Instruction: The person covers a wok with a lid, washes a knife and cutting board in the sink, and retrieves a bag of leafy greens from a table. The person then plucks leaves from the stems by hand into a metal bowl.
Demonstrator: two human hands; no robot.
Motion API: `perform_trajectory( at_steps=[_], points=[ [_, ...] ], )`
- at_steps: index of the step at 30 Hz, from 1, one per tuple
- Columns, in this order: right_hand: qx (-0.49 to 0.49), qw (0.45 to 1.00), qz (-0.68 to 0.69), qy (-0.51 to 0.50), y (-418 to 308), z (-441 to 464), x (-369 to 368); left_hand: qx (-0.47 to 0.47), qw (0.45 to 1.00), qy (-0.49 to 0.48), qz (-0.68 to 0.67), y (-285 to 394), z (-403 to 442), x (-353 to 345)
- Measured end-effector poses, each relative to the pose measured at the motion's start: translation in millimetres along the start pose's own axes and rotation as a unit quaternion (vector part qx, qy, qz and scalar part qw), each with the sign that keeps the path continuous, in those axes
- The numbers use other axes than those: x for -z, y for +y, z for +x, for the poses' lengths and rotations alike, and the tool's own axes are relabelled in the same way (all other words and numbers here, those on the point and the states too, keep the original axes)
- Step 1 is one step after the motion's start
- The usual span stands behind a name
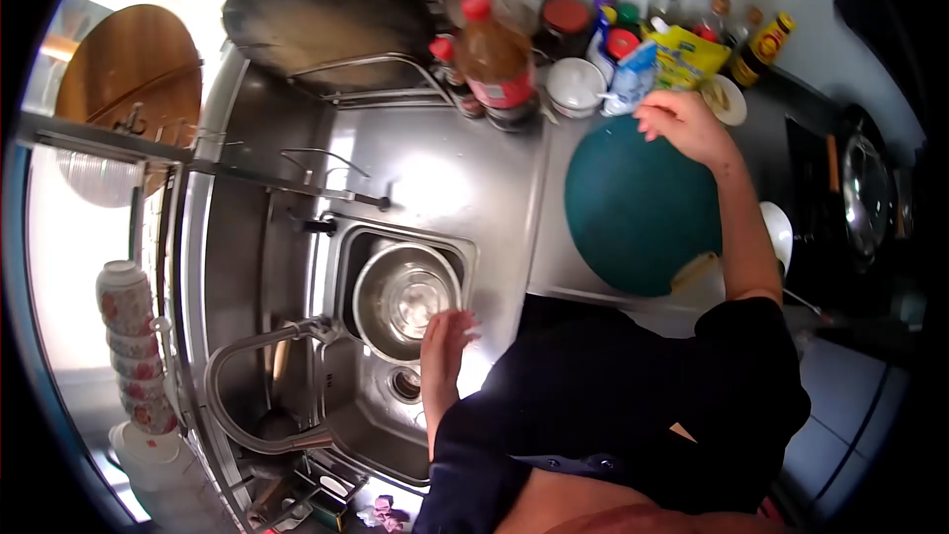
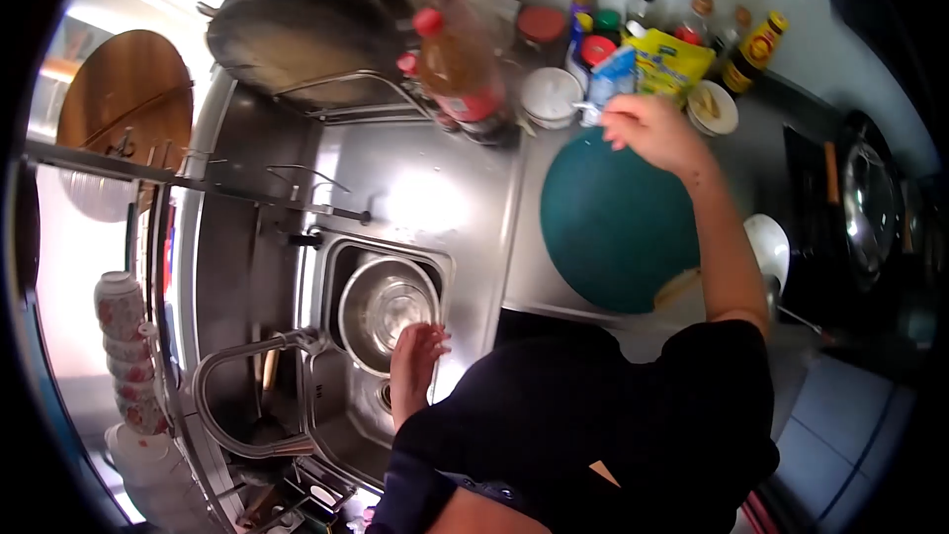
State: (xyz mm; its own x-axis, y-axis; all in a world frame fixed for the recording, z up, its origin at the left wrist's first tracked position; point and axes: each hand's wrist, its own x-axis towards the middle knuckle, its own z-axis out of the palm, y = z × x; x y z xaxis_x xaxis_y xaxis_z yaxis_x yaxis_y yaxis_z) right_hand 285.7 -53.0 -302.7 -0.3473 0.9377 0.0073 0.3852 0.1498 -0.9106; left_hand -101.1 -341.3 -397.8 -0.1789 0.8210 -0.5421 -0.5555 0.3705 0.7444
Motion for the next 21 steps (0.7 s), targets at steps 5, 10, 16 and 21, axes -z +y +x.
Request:
perform_trajectory(
  at_steps=[5, 10, 16, 21],
  points=[
    [-0.193, 0.927, -0.283, 0.155, 156, -56, 63, 0.117, 0.978, -0.153, 0.086, -20, 51, -63],
    [-0.289, 0.89, -0.316, 0.154, 216, -65, 79, 0.22, 0.944, -0.193, 0.151, -60, 81, -112],
    [-0.321, 0.89, -0.283, 0.159, 239, -62, 75, 0.251, 0.954, -0.133, 0.09, -85, 91, -123],
    [-0.339, 0.886, -0.304, 0.091, 215, -82, 54, 0.212, 0.963, -0.112, 0.12, -80, 87, -110]
  ],
)
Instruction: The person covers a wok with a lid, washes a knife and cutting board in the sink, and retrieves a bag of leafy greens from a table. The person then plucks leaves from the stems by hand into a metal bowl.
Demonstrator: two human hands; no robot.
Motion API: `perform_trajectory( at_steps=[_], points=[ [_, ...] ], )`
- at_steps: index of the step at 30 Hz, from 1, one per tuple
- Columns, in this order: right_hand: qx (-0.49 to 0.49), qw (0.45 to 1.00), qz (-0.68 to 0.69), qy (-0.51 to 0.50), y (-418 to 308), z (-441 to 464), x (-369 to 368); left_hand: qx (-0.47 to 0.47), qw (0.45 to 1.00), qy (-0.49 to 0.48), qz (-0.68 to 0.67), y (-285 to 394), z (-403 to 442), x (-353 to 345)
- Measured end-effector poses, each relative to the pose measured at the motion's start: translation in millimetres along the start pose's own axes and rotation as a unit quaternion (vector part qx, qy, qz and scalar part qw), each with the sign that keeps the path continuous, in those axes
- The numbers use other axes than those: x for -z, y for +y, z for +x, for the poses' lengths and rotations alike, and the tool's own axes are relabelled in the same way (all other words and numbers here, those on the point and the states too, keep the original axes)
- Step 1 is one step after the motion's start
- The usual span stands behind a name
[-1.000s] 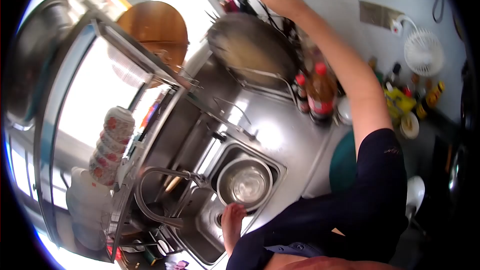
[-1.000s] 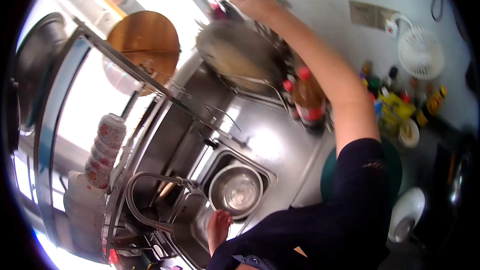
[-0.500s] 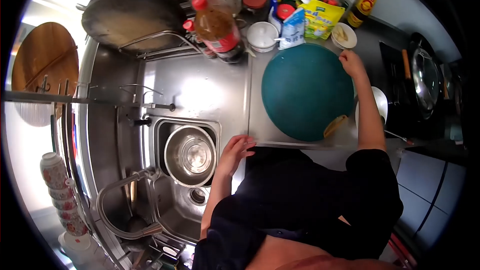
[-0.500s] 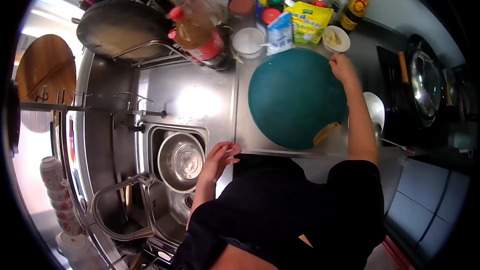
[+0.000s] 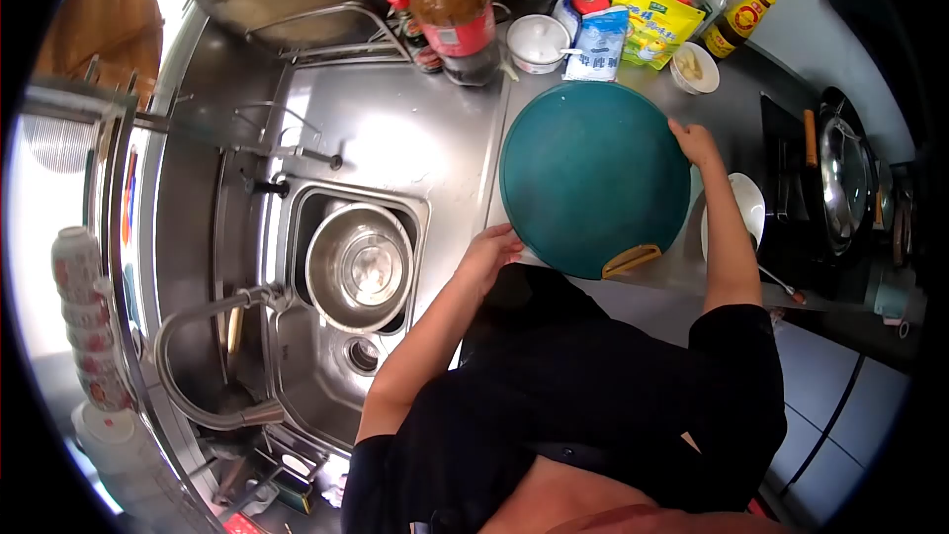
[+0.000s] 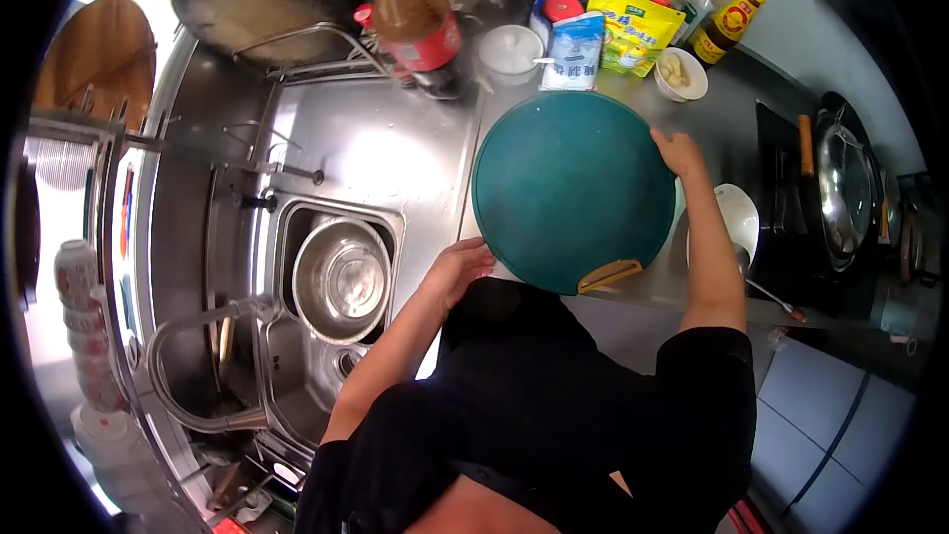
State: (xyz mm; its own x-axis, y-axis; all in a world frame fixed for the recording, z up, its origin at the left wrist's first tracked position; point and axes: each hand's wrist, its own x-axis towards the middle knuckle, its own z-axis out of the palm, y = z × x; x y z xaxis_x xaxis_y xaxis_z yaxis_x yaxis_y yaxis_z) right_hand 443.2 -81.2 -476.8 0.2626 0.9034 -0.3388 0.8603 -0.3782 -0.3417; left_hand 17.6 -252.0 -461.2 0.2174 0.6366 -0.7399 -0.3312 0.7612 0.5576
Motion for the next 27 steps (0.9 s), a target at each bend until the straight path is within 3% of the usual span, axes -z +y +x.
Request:
perform_trajectory(
  at_steps=[4, 7, 10, 13, 15, 18, 19, 20, 23, 25, 27],
  points=[
    [0.005, 0.999, 0.041, -0.004, -1, -35, -17, -0.019, 0.999, -0.034, 0.015, -8, -5, 18],
    [-0.039, 0.97, 0.241, 0.003, 7, -61, -31, -0.006, 1.0, -0.011, -0.024, -23, -17, 38],
    [0.003, 0.908, 0.415, -0.047, 7, -94, -24, -0.001, 0.999, -0.024, -0.045, -42, -29, 61],
    [0.069, 0.908, 0.408, -0.074, 13, -105, -13, -0.025, 0.989, -0.12, -0.087, -59, -46, 87],
    [0.099, 0.879, 0.46, -0.074, -19, -133, -11, -0.101, 0.978, -0.146, -0.113, -59, -86, 98],
    [0.145, 0.835, 0.5, -0.178, -104, -183, -32, -0.229, 0.934, -0.184, -0.203, -66, -174, 120],
    [0.16, 0.824, 0.503, -0.205, -124, -191, -48, -0.237, 0.925, -0.082, -0.286, -68, -213, 115],
    [0.177, 0.835, 0.478, -0.208, -151, -195, -72, -0.218, 0.939, -0.099, -0.245, -83, -229, 140],
    [0.268, 0.847, 0.385, -0.249, -237, -195, -172, -0.313, 0.873, -0.047, -0.37, -150, -267, 190],
    [0.265, 0.848, 0.336, -0.313, -311, -251, -212, -0.362, 0.841, 0.051, -0.399, -186, -308, 214],
    [0.35, 0.82, 0.248, -0.38, -375, -301, -240, -0.418, 0.797, 0.086, -0.427, -217, -346, 226]
  ],
)
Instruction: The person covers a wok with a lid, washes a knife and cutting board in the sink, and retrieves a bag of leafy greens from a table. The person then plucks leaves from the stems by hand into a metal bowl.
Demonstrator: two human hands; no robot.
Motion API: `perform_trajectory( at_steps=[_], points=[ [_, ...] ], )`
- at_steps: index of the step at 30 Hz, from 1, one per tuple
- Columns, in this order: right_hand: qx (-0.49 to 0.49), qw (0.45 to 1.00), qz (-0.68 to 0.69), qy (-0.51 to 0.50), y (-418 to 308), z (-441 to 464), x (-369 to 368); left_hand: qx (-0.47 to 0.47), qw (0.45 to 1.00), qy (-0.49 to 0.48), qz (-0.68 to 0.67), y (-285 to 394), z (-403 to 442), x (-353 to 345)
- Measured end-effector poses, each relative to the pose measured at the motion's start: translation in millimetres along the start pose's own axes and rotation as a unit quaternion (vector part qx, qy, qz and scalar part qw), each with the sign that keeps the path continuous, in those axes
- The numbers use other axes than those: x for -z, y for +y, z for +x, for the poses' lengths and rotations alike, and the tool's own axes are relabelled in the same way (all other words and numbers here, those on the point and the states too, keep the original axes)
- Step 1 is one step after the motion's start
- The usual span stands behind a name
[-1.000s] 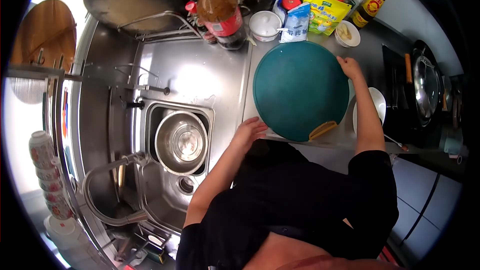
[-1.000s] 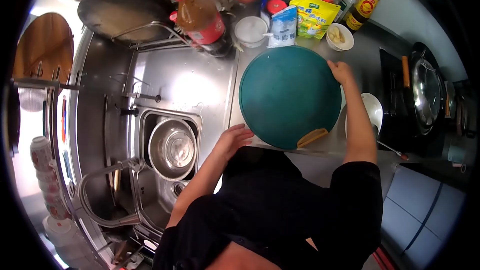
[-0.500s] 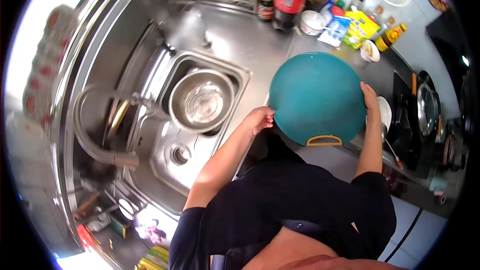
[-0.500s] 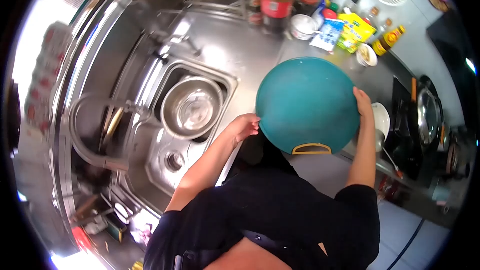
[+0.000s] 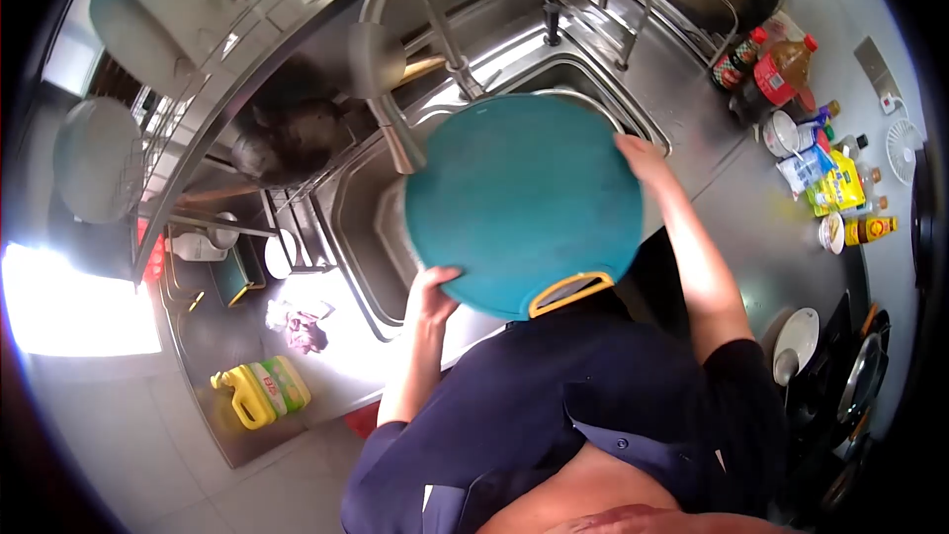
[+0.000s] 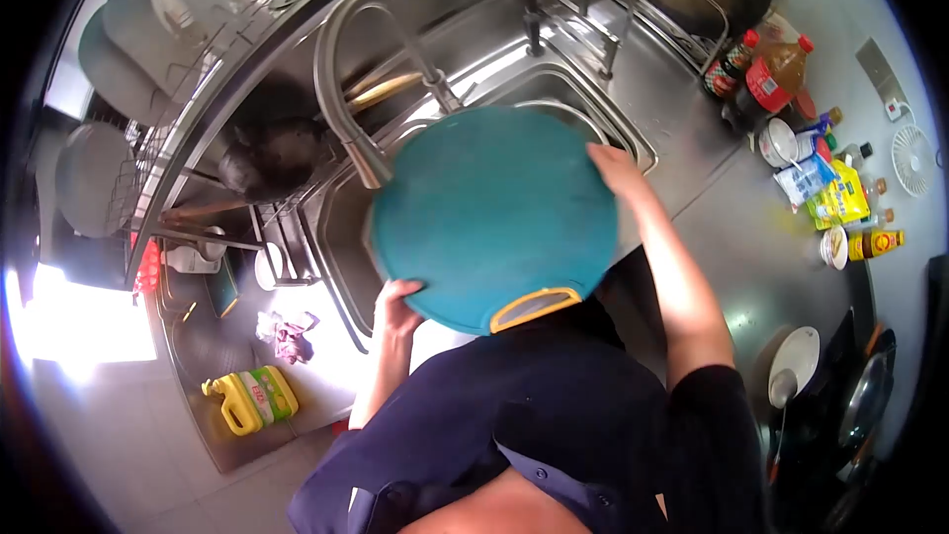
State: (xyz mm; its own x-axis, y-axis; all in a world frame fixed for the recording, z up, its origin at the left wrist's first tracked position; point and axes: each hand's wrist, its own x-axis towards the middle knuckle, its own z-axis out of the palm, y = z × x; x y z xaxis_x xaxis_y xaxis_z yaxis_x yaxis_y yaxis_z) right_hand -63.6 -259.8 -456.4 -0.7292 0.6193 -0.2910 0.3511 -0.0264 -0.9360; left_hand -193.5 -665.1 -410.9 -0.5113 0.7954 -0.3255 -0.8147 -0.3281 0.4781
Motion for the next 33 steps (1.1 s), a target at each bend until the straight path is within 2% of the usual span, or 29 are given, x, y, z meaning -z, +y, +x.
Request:
perform_trajectory(
  at_steps=[1, 2, 3, 4, 6, 8, 10, 12, 15, 18, 19, 22, 24, 26, 27, 30, 33],
  points=[
    [0.098, 0.989, -0.108, -0.022, -10, 23, -24, -0.059, 0.998, 0.024, 0.005, 5, -16, 14],
    [0.171, 0.979, -0.109, -0.019, -8, 50, -51, -0.092, 0.995, 0.032, 0.0, 9, -28, 25],
    [0.217, 0.939, -0.268, -0.001, -48, 51, -72, -0.118, 0.991, 0.059, -0.021, 8, -39, 37],
    [0.306, 0.899, -0.312, 0.008, -51, 77, -91, -0.145, 0.985, 0.088, -0.043, 5, -47, 48],
    [0.388, 0.836, -0.386, 0.034, -73, 109, -120, -0.179, 0.975, 0.115, -0.065, -4, -53, 70],
    [0.403, 0.785, -0.47, 0.012, -73, 158, -140, -0.205, 0.961, 0.163, -0.088, -9, -60, 70],
    [0.297, 0.813, -0.498, -0.053, -87, 168, -151, -0.225, 0.955, 0.127, -0.145, -17, -58, 79],
    [0.201, 0.838, -0.504, -0.058, -101, 159, -160, -0.219, 0.949, 0.153, -0.167, -20, -52, 77],
    [0.248, 0.8, -0.536, -0.103, -109, 142, -165, -0.21, 0.946, 0.154, -0.192, -17, -36, 73],
    [0.205, 0.804, -0.542, -0.131, -98, 143, -156, -0.201, 0.948, 0.148, -0.198, -12, -22, 78],
    [0.201, 0.827, -0.515, -0.103, -96, 139, -149, -0.193, 0.95, 0.163, -0.184, -10, -18, 79],
    [0.365, 0.828, -0.423, 0.036, -91, 141, -144, -0.191, 0.951, 0.166, -0.179, -11, -11, 88],
    [0.47, 0.819, -0.327, 0.042, -92, 148, -149, -0.163, 0.956, 0.158, -0.188, -14, -11, 97],
    [0.37, 0.832, -0.408, -0.072, -81, 161, -149, -0.164, 0.953, 0.157, -0.202, -11, -9, 81],
    [0.331, 0.85, -0.404, -0.071, -86, 156, -151, -0.162, 0.954, 0.147, -0.207, -11, -9, 79],
    [0.222, 0.851, -0.463, -0.106, -105, 146, -157, -0.139, 0.958, 0.118, -0.221, -18, -10, 93],
    [0.488, 0.696, -0.526, 0.006, -91, 143, -167, -0.155, 0.954, 0.133, -0.218, -18, -13, 83]
  ],
)
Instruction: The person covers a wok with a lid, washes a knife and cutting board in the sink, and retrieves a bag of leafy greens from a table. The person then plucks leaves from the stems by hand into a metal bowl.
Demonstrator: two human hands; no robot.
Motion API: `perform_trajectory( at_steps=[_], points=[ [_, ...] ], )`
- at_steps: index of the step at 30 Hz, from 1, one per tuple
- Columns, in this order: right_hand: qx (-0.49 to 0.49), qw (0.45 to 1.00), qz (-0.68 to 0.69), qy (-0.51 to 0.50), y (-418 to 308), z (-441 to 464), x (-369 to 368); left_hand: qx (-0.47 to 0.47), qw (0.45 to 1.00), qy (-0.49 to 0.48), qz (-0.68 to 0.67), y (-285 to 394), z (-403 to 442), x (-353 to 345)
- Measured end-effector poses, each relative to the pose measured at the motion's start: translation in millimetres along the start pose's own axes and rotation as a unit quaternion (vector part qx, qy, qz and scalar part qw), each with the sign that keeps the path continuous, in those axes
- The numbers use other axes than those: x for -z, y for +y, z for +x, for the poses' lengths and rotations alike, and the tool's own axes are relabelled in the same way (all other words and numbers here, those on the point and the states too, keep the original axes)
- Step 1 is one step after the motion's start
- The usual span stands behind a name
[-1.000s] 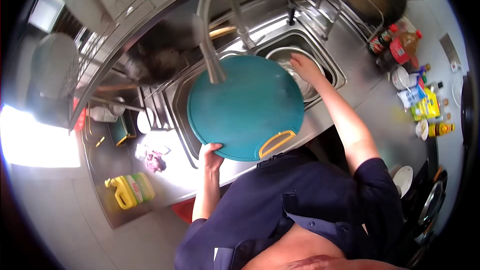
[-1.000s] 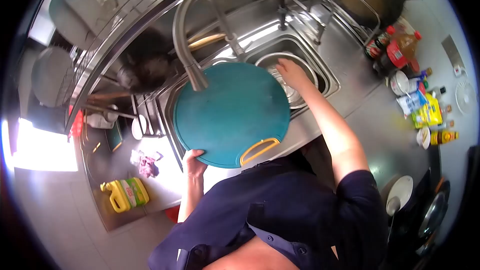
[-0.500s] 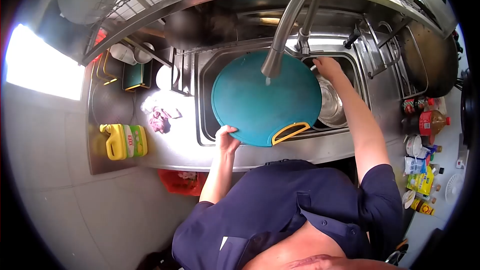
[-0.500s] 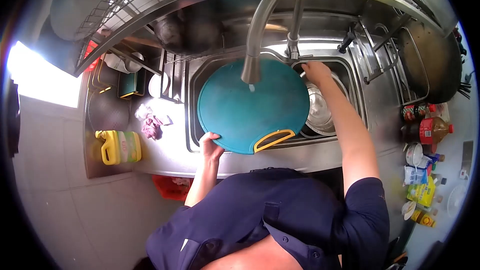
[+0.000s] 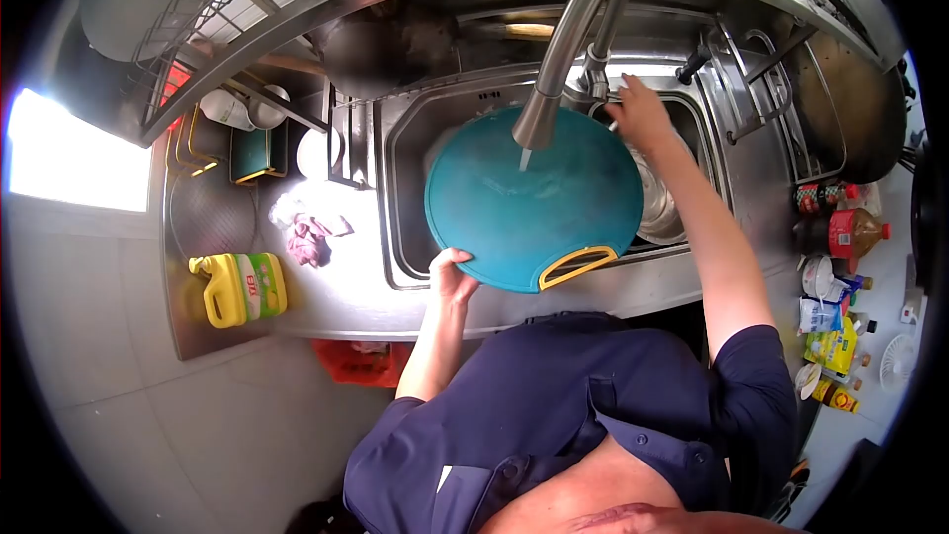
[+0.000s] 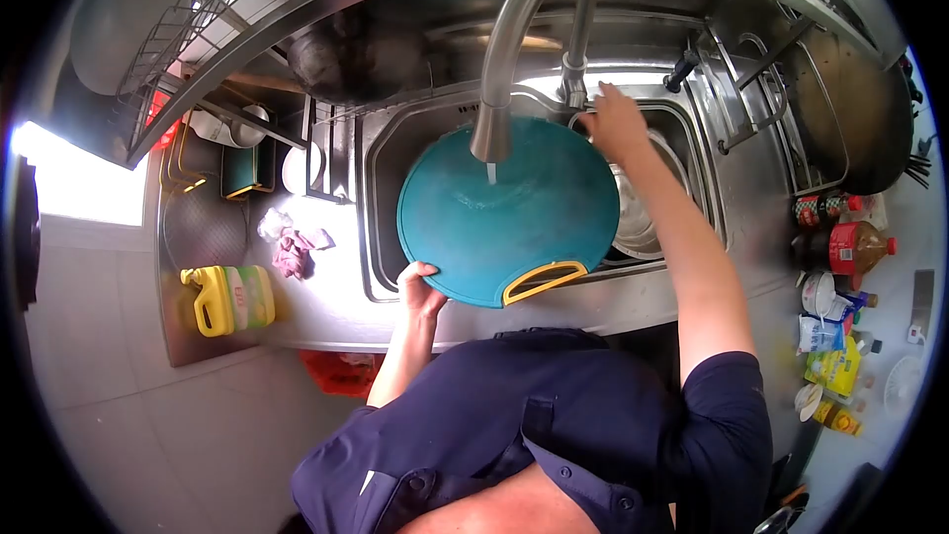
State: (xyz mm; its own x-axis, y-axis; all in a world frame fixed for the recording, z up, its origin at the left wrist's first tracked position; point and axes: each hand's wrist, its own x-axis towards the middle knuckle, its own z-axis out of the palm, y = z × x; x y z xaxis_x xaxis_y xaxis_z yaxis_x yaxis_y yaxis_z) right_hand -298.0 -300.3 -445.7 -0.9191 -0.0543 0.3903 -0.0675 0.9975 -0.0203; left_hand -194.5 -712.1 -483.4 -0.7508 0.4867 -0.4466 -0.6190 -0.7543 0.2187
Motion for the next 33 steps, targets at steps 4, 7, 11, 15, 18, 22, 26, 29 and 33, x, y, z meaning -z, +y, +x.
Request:
perform_trajectory(
  at_steps=[4, 7, 11, 15, 18, 22, 26, 29, 33],
  points=[
    [0.104, 0.931, 0.246, -0.25, -137, -10, 66, -0.002, 1.0, 0.004, 0.005, 0, -1, 1],
    [0.27, 0.894, 0.313, -0.172, -208, -46, 38, -0.025, 1.0, -0.001, 0.011, -2, -3, -2],
    [0.162, 0.914, 0.324, -0.182, -196, -6, -12, -0.047, 0.995, -0.001, 0.093, 2, -23, 10],
    [0.006, 0.927, 0.279, -0.25, -128, 28, -6, -0.056, 0.996, -0.003, 0.064, 9, -32, 57],
    [-0.019, 0.944, 0.261, -0.202, -135, 10, -34, -0.065, 0.993, 0.02, 0.097, 6, -42, 11],
    [0.092, 0.943, 0.287, -0.142, -202, -15, -1, -0.083, 0.986, -0.062, 0.129, 0, -21, 7],
    [0.191, 0.924, 0.305, -0.128, -235, -43, 36, -0.076, 0.989, -0.002, 0.13, -2, -14, -6],
    [0.2, 0.92, 0.311, -0.126, -214, -62, 47, -0.09, 0.984, 0.008, 0.156, -5, -18, -10],
    [0.035, 0.944, 0.274, -0.178, -147, -69, 18, -0.104, 0.985, -0.013, 0.137, -11, -24, -4]
  ],
)
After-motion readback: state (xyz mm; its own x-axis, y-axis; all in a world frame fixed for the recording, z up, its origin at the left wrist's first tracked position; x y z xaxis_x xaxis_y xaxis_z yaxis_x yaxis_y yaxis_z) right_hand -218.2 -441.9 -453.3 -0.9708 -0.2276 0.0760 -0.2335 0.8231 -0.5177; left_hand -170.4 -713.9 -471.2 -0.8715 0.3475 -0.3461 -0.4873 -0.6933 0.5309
